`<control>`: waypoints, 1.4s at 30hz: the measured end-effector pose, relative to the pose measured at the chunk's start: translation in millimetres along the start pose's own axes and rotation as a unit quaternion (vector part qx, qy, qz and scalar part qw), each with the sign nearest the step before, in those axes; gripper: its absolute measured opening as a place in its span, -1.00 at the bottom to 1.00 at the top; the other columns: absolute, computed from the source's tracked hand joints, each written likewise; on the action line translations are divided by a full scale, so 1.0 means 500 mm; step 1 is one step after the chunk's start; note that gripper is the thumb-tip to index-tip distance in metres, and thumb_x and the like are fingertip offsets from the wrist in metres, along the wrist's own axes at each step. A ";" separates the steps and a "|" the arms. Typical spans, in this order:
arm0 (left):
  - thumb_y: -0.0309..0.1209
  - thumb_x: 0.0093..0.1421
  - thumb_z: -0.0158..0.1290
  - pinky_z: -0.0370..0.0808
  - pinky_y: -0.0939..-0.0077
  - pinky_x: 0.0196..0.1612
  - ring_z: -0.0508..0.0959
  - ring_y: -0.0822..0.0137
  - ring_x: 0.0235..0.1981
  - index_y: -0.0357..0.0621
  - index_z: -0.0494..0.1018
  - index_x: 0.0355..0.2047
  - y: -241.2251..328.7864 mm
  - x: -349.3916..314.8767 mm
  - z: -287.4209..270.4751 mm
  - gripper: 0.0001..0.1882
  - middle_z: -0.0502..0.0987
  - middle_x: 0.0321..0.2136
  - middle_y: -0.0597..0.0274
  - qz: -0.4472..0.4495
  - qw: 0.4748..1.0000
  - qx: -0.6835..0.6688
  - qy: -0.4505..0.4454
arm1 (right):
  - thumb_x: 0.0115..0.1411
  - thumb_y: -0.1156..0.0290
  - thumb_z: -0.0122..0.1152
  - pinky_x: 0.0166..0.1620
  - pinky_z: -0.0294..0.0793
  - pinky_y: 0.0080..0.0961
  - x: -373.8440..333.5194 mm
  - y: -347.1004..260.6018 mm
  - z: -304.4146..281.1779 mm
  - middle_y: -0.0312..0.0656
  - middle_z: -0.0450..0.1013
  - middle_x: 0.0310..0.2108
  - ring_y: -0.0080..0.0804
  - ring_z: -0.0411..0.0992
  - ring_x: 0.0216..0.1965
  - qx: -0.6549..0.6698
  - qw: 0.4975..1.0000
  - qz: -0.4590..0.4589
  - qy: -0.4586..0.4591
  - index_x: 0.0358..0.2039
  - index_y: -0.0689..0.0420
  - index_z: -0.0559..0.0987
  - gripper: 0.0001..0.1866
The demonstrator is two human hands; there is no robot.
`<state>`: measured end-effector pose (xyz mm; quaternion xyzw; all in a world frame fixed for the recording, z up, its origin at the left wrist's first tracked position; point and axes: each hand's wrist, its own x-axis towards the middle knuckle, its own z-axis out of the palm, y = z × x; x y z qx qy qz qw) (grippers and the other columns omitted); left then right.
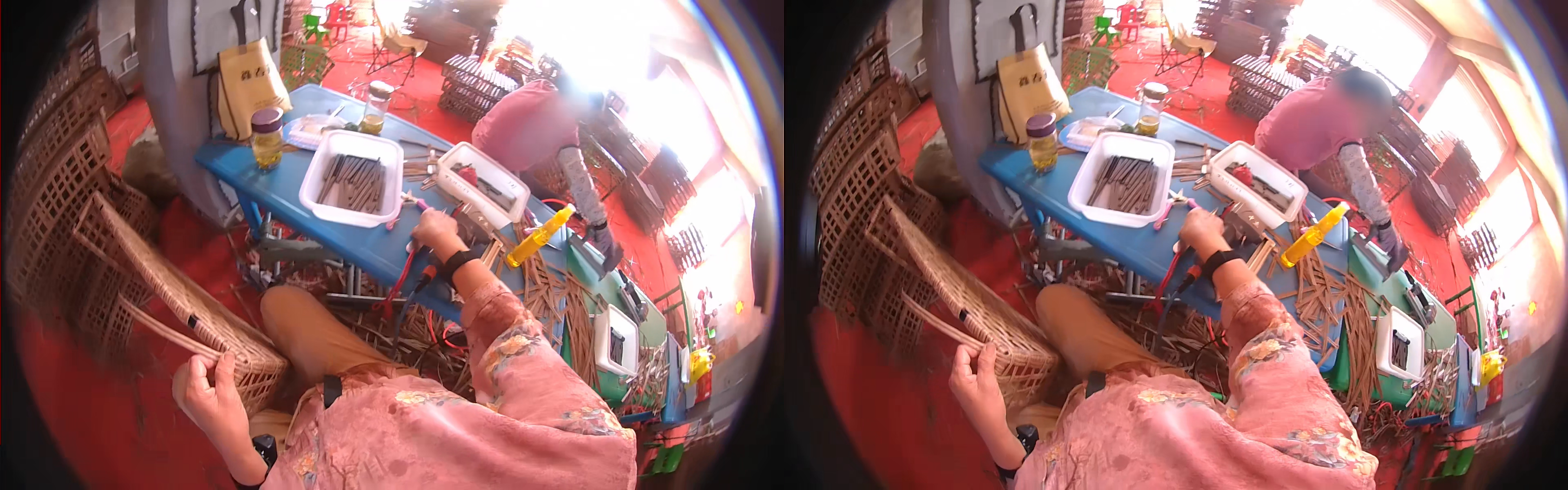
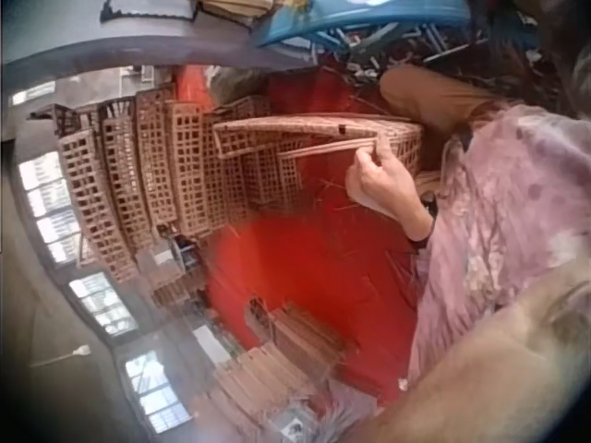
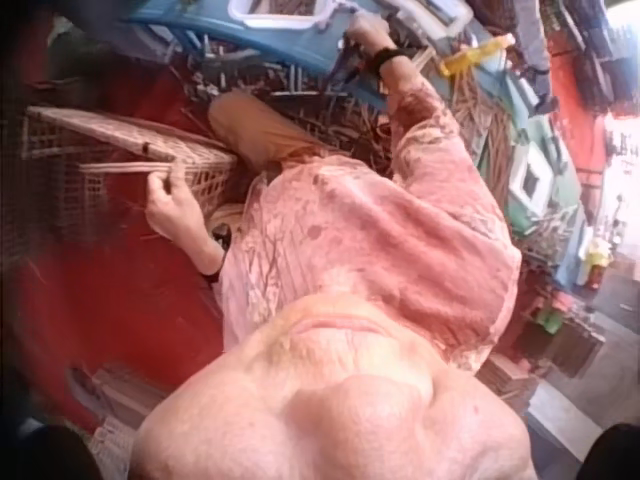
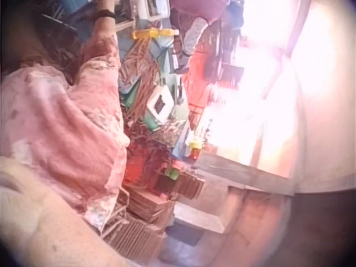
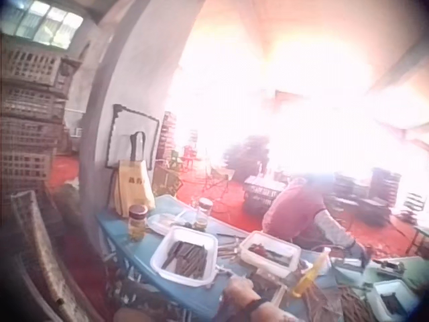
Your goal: The recorder is weaving bamboo or rattan strips into a furniture frame and using a staple gun and scissors for assembly.
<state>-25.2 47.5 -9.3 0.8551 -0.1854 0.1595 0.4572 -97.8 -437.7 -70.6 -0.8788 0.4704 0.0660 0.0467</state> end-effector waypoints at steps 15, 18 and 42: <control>-0.45 0.20 0.23 0.31 0.22 -0.24 0.37 0.10 -0.39 -0.28 0.30 -0.51 0.020 0.011 0.010 -0.69 0.37 -0.50 0.09 -0.066 0.995 -0.037 -0.060 | 0.16 0.34 0.19 0.07 0.51 -0.09 0.107 0.077 0.010 0.11 0.58 -0.11 0.05 0.54 0.00 0.003 0.993 -0.038 0.112 -0.09 0.20 0.59 -0.67; -0.45 0.20 0.22 0.32 0.23 -0.25 0.37 0.10 -0.39 -0.29 0.31 -0.51 0.016 -0.007 -0.007 -0.70 0.38 -0.51 0.09 -0.045 0.998 -0.017 -0.041 | 0.17 0.35 0.17 0.03 0.53 -0.09 0.108 0.066 0.027 0.12 0.58 -0.14 0.07 0.55 -0.03 -0.013 0.992 -0.064 0.107 -0.20 0.21 0.63 -0.75; -0.41 0.28 0.20 0.34 0.68 -0.42 0.36 0.70 -0.49 -0.24 0.52 -0.43 0.031 0.020 -0.015 -0.82 0.50 -0.56 0.49 -0.108 0.987 -0.084 -0.090 | -0.05 0.51 0.29 -0.37 0.23 -0.75 -0.443 -0.071 -0.149 -0.38 0.39 -0.32 -0.70 0.28 -0.39 0.663 0.666 -0.277 -0.200 -0.07 0.29 0.51 -0.54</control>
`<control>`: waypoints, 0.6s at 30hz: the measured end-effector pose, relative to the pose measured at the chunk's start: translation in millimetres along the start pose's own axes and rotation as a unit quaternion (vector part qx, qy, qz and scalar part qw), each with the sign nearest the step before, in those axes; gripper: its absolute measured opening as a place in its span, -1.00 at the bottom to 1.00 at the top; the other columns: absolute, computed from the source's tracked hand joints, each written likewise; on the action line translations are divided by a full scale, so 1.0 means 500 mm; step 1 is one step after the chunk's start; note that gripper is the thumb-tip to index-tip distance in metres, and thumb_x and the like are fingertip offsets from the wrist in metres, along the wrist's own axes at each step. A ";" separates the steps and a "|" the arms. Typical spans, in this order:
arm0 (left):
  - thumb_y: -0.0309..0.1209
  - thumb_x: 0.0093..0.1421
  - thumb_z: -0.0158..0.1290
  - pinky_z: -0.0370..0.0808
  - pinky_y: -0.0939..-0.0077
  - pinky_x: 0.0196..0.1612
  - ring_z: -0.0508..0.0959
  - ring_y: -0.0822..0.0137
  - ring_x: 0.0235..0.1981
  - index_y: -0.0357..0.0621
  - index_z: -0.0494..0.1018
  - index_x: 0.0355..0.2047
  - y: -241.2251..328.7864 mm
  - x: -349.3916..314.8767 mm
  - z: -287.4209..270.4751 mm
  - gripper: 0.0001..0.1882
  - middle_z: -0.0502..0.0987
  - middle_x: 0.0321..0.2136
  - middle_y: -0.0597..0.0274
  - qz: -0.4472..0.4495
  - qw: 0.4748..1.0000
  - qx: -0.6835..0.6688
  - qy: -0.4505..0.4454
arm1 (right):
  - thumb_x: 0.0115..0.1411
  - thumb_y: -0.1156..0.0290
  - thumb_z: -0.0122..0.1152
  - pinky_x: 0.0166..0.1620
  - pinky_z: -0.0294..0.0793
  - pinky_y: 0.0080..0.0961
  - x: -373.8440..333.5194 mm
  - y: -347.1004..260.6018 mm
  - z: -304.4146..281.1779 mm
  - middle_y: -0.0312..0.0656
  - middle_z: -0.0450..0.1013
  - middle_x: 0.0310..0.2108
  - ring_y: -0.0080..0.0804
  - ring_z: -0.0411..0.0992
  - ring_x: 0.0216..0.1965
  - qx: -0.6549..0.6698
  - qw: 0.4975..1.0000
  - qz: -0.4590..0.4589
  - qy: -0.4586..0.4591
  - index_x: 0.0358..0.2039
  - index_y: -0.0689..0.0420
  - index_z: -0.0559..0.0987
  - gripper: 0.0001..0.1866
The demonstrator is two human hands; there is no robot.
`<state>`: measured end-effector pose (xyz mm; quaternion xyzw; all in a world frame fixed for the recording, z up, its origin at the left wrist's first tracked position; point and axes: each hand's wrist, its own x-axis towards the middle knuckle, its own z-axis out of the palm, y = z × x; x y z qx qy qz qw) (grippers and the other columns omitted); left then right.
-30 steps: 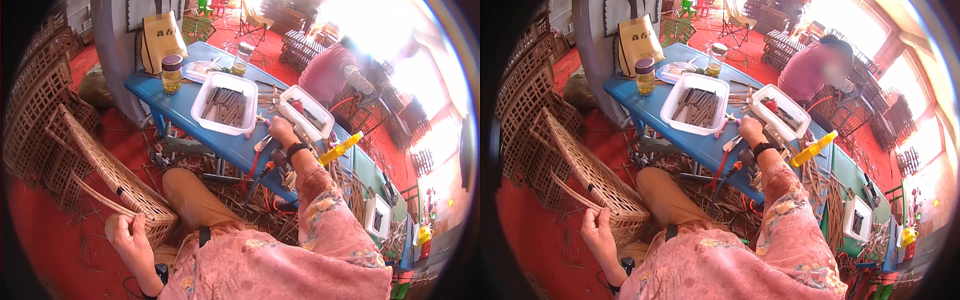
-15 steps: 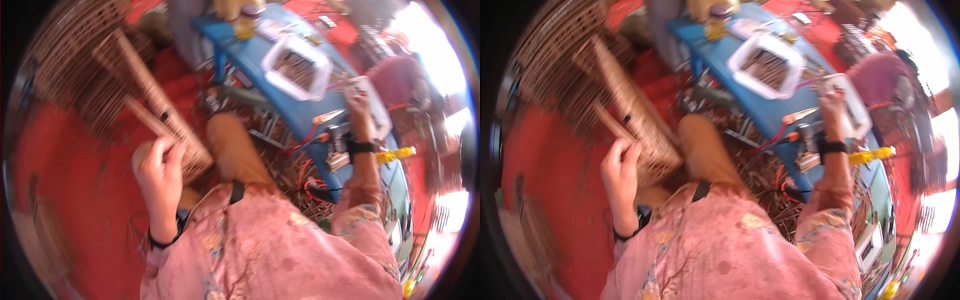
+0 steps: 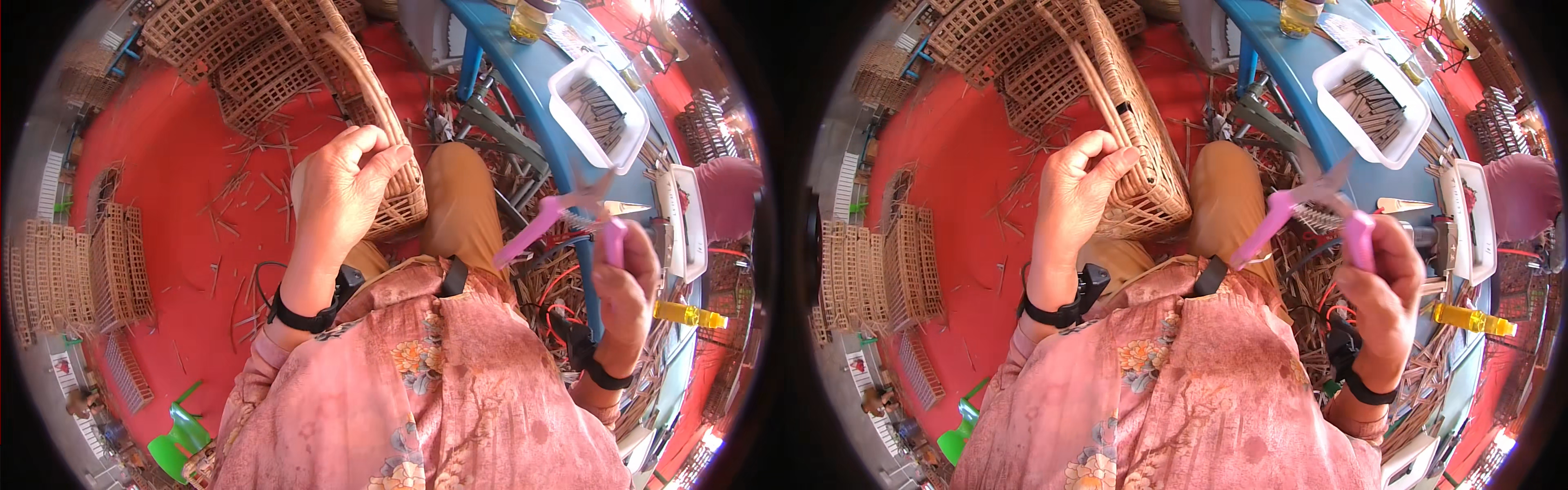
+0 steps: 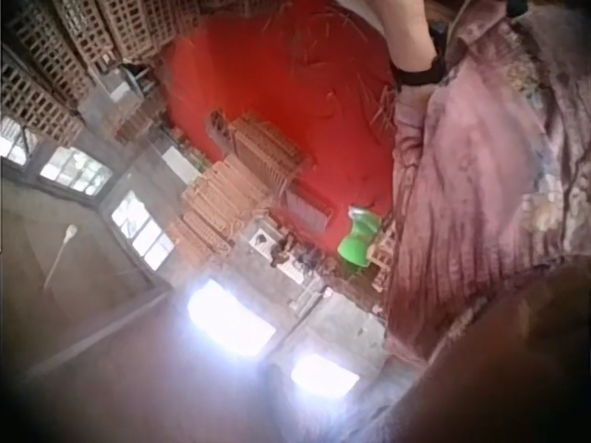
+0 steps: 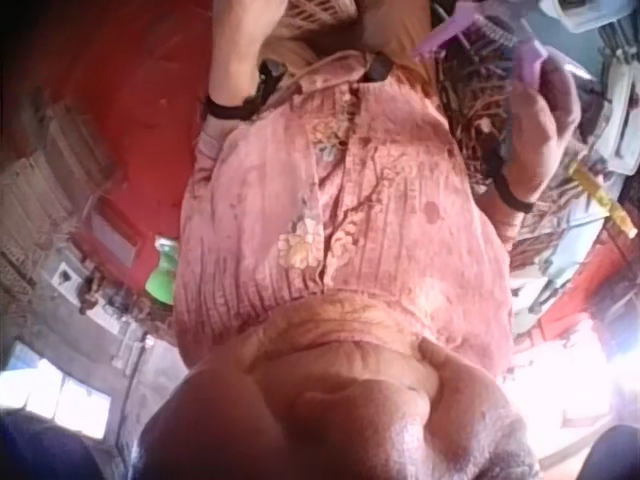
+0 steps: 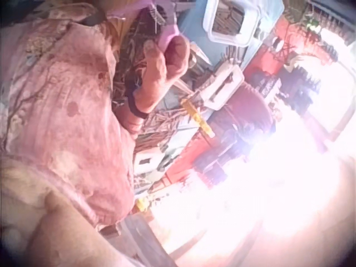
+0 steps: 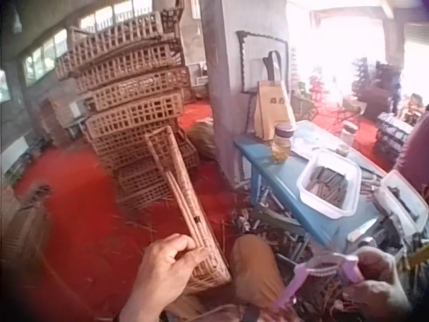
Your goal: The recorder is weaving bamboo or rattan strips into a furniture frame and using a staple gun and scissors for assembly.
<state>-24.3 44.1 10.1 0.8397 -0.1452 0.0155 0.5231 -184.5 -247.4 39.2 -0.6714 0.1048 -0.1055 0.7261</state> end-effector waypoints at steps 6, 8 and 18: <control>-0.30 0.23 0.23 0.41 0.58 -0.40 0.50 0.52 -0.49 -0.14 0.58 -0.41 -0.005 0.007 0.002 -0.82 0.57 -0.53 0.40 -0.008 1.000 0.027 0.008 | 0.01 0.56 0.31 -0.30 0.24 -0.74 0.054 0.010 -0.021 -0.43 0.39 -0.45 -0.71 0.33 -0.36 -0.140 0.943 0.145 -0.264 -0.15 0.24 0.58 -0.67; -0.18 0.19 0.24 0.44 0.46 -0.41 0.61 0.35 -0.51 -0.04 0.61 -0.41 -0.006 0.012 0.010 -0.78 0.62 -0.53 0.30 -0.019 0.998 0.050 0.012 | 0.07 0.52 0.26 -0.33 0.23 -0.76 0.037 0.075 -0.010 -0.42 0.41 -0.47 -0.72 0.34 -0.37 0.034 0.912 0.346 -0.218 -0.12 0.22 0.59 -0.68; -0.23 0.15 0.28 0.43 0.51 -0.40 0.60 0.44 -0.49 -0.06 0.62 -0.39 0.003 0.029 0.011 -0.81 0.63 -0.50 0.32 -0.040 0.999 0.002 -0.005 | 0.15 0.37 0.14 0.14 0.40 -0.38 0.006 0.098 0.067 -0.03 0.49 0.08 -0.33 0.46 0.03 0.104 0.877 0.332 -0.332 0.33 0.28 0.31 -0.30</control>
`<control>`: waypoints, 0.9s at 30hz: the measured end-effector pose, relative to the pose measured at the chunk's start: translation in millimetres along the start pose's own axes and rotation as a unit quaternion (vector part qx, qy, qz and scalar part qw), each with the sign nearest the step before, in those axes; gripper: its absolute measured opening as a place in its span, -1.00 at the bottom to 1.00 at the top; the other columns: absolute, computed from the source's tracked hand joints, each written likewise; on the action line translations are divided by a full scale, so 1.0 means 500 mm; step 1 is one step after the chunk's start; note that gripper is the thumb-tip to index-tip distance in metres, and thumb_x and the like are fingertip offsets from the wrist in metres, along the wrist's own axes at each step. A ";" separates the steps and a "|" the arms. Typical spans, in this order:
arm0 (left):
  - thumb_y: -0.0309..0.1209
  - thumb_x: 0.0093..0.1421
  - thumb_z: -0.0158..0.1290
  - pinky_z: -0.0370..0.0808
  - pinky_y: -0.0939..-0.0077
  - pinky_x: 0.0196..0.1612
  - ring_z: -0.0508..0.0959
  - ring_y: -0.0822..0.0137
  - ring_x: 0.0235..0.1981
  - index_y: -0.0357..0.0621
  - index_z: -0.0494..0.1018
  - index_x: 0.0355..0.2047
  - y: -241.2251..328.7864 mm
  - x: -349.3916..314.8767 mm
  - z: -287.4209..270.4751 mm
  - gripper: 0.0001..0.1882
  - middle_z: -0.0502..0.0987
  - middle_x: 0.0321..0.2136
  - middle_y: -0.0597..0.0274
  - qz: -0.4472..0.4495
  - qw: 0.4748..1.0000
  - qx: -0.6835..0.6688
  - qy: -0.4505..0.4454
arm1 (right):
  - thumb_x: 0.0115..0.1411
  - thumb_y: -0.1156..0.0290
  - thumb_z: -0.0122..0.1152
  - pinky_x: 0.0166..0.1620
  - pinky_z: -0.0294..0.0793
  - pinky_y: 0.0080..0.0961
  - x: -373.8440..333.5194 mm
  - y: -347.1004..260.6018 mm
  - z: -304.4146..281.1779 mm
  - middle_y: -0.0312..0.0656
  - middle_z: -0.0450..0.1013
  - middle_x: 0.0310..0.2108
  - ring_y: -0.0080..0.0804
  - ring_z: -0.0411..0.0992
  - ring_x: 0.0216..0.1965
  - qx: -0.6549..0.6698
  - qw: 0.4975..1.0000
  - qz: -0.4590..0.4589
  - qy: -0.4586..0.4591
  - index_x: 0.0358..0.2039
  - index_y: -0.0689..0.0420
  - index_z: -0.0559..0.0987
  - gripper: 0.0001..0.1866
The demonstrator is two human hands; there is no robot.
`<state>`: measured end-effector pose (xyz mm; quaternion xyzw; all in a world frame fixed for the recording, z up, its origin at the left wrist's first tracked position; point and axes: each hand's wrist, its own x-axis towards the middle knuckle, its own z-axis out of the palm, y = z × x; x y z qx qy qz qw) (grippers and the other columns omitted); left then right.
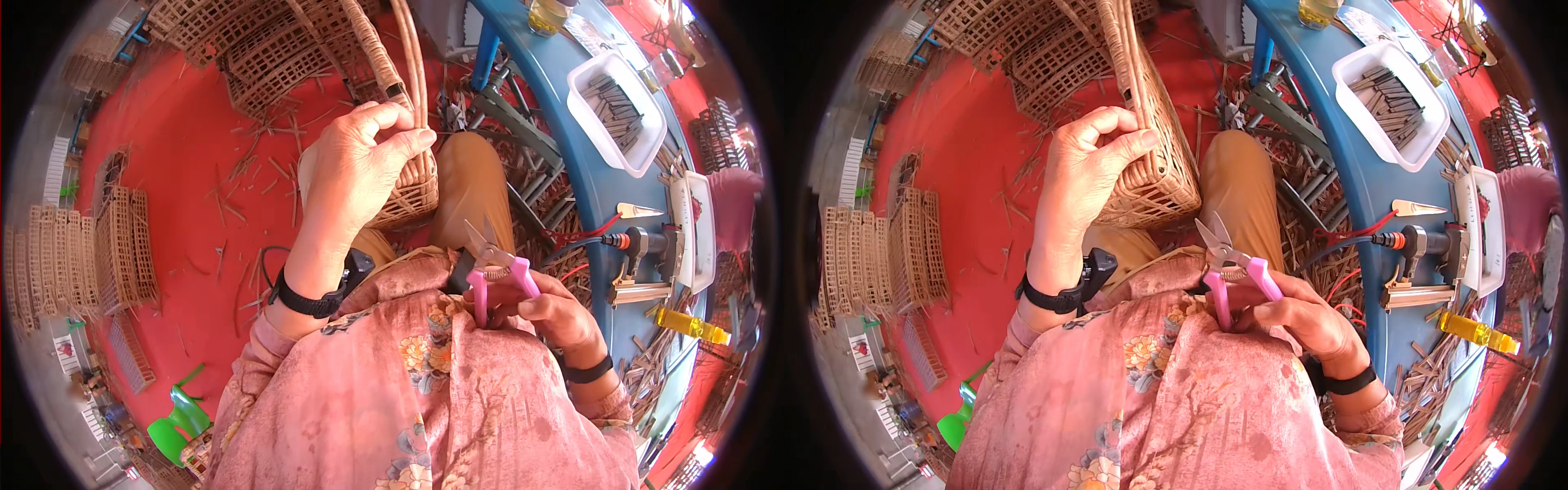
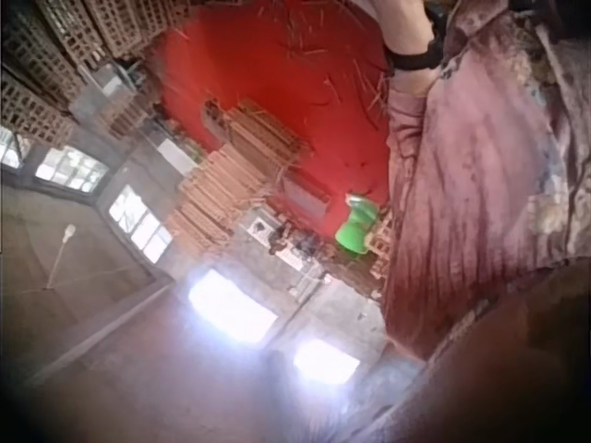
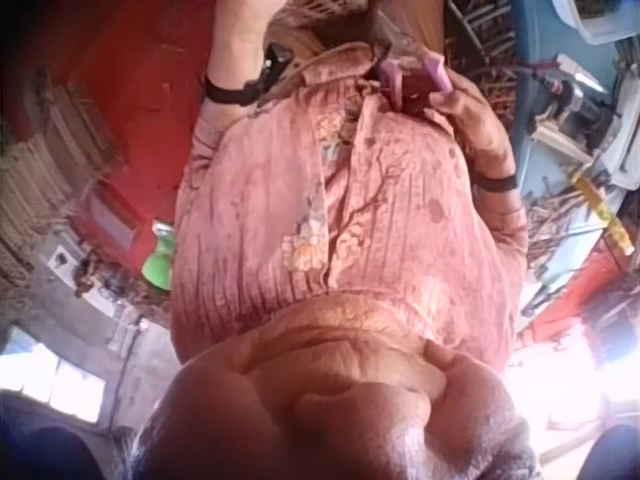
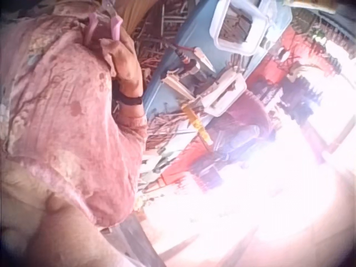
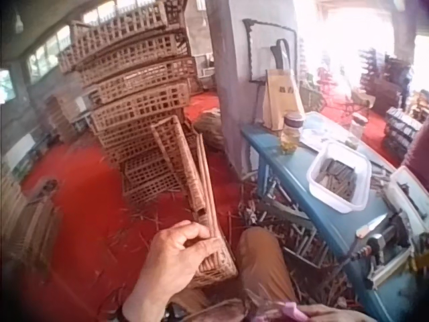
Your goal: The recorder is weaving bamboo or rattan strips into a furniture frame and using a staple gun and scissors for assembly.
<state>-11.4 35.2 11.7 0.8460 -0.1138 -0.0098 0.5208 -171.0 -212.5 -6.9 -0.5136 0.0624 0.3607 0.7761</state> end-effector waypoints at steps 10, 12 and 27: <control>-0.44 0.24 0.24 0.46 0.71 -0.36 0.46 0.68 -0.46 -0.21 0.60 -0.34 -0.004 0.005 -0.002 -0.91 0.54 -0.48 0.48 -0.061 0.987 -0.143 -0.037 | 0.03 0.26 0.21 0.28 0.27 -0.28 0.005 -0.025 -0.012 -0.01 0.42 0.13 -0.21 0.40 0.14 0.038 0.997 -0.056 -0.028 0.35 0.29 0.23 -0.14; -0.43 0.25 0.23 0.47 0.71 -0.35 0.46 0.67 -0.45 -0.21 0.60 -0.33 -0.006 0.006 -0.003 -0.90 0.53 -0.47 0.49 -0.062 0.989 -0.130 -0.036 | 0.13 0.31 0.15 0.25 0.31 -0.36 0.021 -0.058 0.012 -0.03 0.43 0.12 -0.27 0.41 0.12 -0.023 0.994 -0.088 0.054 0.31 0.32 0.29 -0.27; -0.40 0.26 0.22 0.44 0.67 -0.28 0.44 0.63 -0.41 -0.20 0.61 -0.28 -0.013 0.009 -0.007 -0.87 0.55 -0.44 0.47 -0.046 0.970 -0.231 -0.059 | 0.30 0.15 0.11 -0.22 0.37 -0.50 0.096 -0.126 0.047 -0.22 0.39 -0.34 -0.51 0.34 -0.31 -0.309 0.944 -0.077 0.086 0.08 0.34 0.42 -0.48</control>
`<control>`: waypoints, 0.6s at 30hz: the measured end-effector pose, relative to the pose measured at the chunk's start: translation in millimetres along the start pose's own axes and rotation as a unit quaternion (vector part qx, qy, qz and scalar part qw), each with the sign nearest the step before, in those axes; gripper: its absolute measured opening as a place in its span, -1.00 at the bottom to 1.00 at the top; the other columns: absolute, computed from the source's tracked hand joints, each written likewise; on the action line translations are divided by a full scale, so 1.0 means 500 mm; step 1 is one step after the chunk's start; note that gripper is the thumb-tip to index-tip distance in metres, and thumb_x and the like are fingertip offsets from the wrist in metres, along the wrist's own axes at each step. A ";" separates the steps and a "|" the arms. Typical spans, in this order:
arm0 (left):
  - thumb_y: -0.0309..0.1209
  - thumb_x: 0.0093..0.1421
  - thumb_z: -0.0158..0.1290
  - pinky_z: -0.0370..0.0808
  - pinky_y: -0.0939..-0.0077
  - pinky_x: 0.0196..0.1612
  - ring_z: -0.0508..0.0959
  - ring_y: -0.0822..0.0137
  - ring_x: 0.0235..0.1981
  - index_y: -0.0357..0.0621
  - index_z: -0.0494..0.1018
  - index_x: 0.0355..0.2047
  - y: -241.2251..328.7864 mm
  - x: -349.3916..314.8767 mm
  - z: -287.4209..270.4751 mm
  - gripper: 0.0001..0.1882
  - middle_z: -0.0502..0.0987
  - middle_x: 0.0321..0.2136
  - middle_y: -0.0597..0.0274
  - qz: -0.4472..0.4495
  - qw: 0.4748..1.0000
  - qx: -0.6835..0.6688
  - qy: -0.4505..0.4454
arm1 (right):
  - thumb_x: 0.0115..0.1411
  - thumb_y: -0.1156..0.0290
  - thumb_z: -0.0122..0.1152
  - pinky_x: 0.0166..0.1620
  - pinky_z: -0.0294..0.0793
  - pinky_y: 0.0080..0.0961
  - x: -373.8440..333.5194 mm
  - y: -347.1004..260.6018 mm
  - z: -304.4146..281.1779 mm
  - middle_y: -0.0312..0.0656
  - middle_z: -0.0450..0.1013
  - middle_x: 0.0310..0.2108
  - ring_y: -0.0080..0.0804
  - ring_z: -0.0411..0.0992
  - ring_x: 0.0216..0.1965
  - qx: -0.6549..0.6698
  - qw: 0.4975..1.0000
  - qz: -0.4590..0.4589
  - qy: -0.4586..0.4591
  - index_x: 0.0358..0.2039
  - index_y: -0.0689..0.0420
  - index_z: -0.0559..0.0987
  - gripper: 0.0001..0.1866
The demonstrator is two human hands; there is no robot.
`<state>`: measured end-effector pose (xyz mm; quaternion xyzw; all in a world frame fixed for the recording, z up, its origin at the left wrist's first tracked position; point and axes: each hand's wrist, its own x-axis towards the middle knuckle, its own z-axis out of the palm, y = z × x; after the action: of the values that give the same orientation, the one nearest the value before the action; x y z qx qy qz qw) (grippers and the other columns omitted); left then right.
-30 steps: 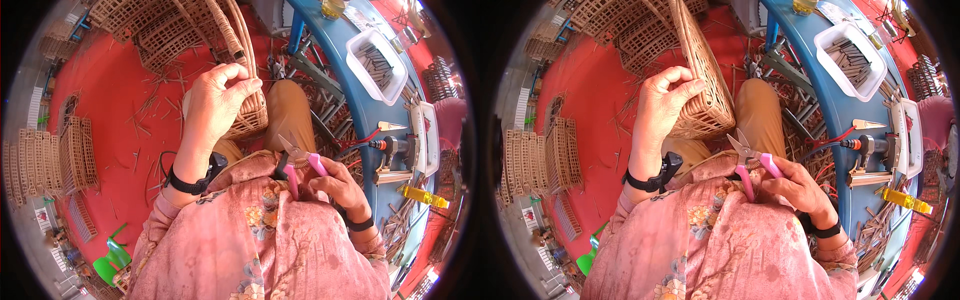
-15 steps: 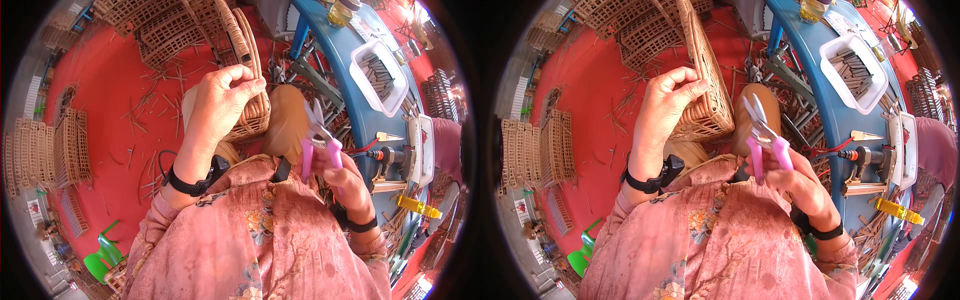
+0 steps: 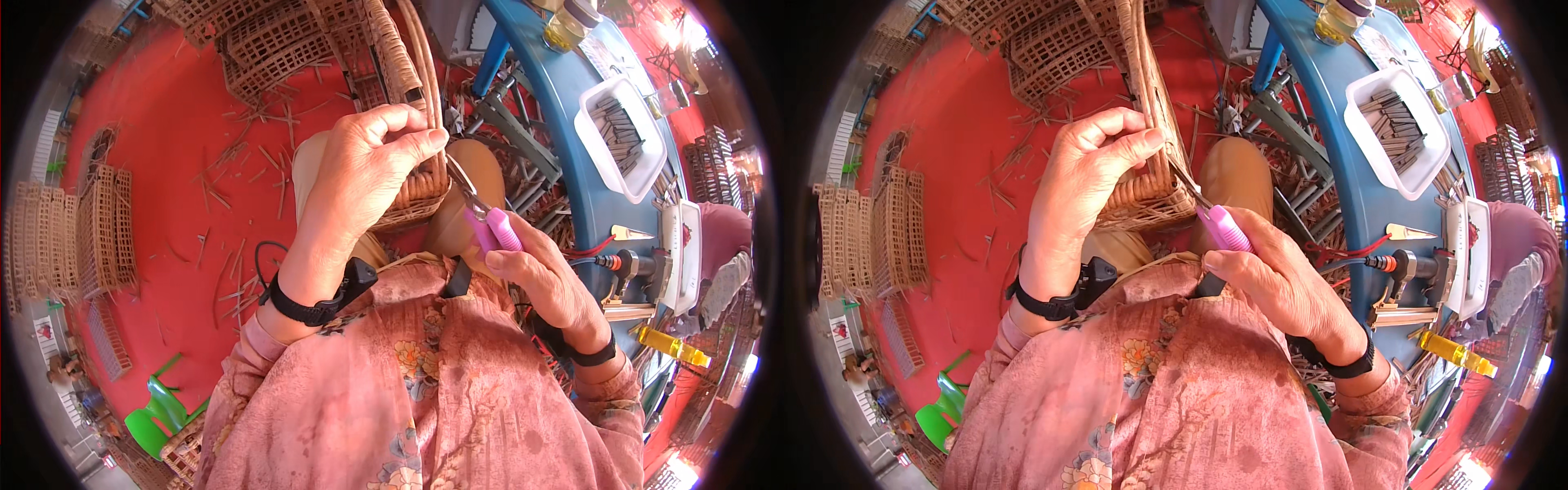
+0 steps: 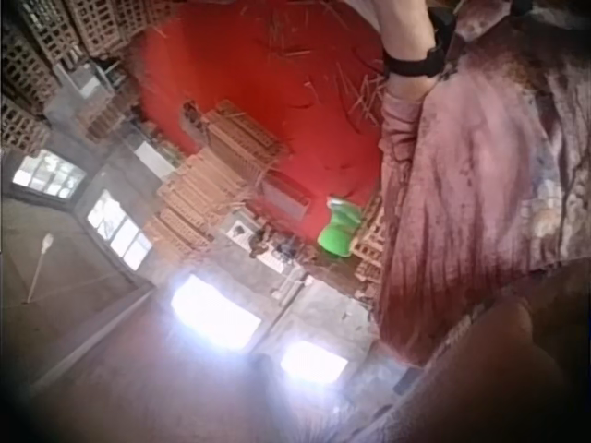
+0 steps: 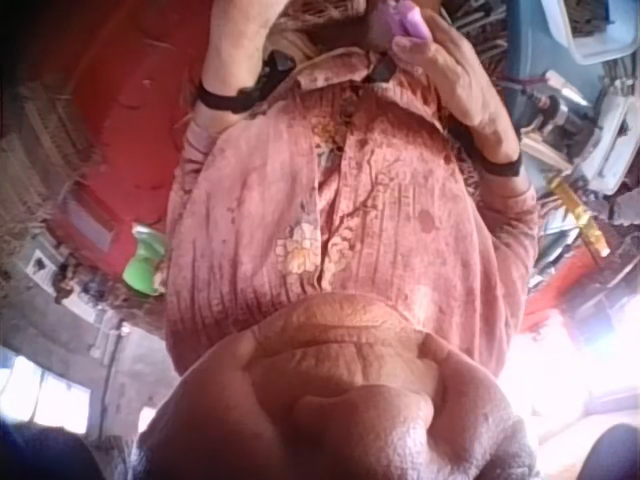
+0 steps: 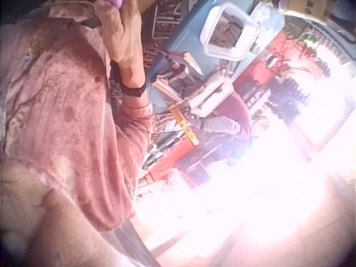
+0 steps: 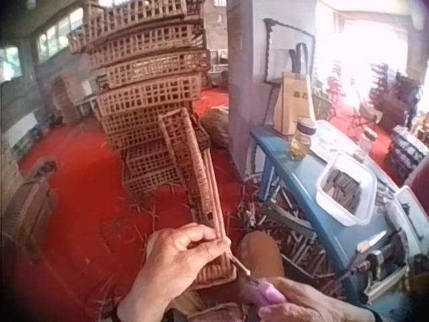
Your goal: The recorder is weaving bamboo or rattan strips into a furniture frame and using a staple gun and scissors for assembly.
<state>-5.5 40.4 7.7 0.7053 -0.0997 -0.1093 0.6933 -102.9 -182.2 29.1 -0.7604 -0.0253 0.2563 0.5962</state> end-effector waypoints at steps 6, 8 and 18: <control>-0.38 0.29 0.19 0.44 0.61 -0.19 0.50 0.57 -0.36 -0.24 0.63 -0.23 0.001 0.012 -0.004 -0.83 0.60 -0.39 0.39 0.000 1.000 -0.005 -0.009 | 0.26 0.12 0.17 0.00 0.41 -0.34 0.012 -0.012 -0.008 0.04 0.44 -0.13 -0.20 0.45 -0.11 -0.092 0.995 -0.027 -0.001 0.20 0.35 0.36 -0.35; -0.38 0.29 0.18 0.45 0.59 -0.16 0.52 0.55 -0.33 -0.25 0.63 -0.23 0.004 0.013 -0.003 -0.83 0.61 -0.38 0.37 -0.003 0.999 -0.039 -0.016 | 0.24 0.09 0.19 0.02 0.41 -0.30 0.017 -0.014 -0.009 0.11 0.43 -0.08 -0.11 0.45 -0.07 -0.121 0.992 -0.041 0.003 0.21 0.35 0.34 -0.30; -0.38 0.26 0.21 0.45 0.57 -0.09 0.57 0.52 -0.28 -0.25 0.63 -0.27 0.014 0.014 -0.005 -0.83 0.62 -0.38 0.33 -0.023 0.999 -0.021 -0.003 | 0.21 0.11 0.24 -0.16 0.46 -0.28 0.036 -0.028 -0.011 0.07 0.48 -0.31 -0.06 0.52 -0.27 -0.195 0.980 -0.046 0.000 0.14 0.34 0.38 -0.35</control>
<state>1.8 40.7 14.6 0.6923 -0.0826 -0.1294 0.7051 -81.1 -176.9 36.3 -0.8600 -0.1096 0.2186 0.4479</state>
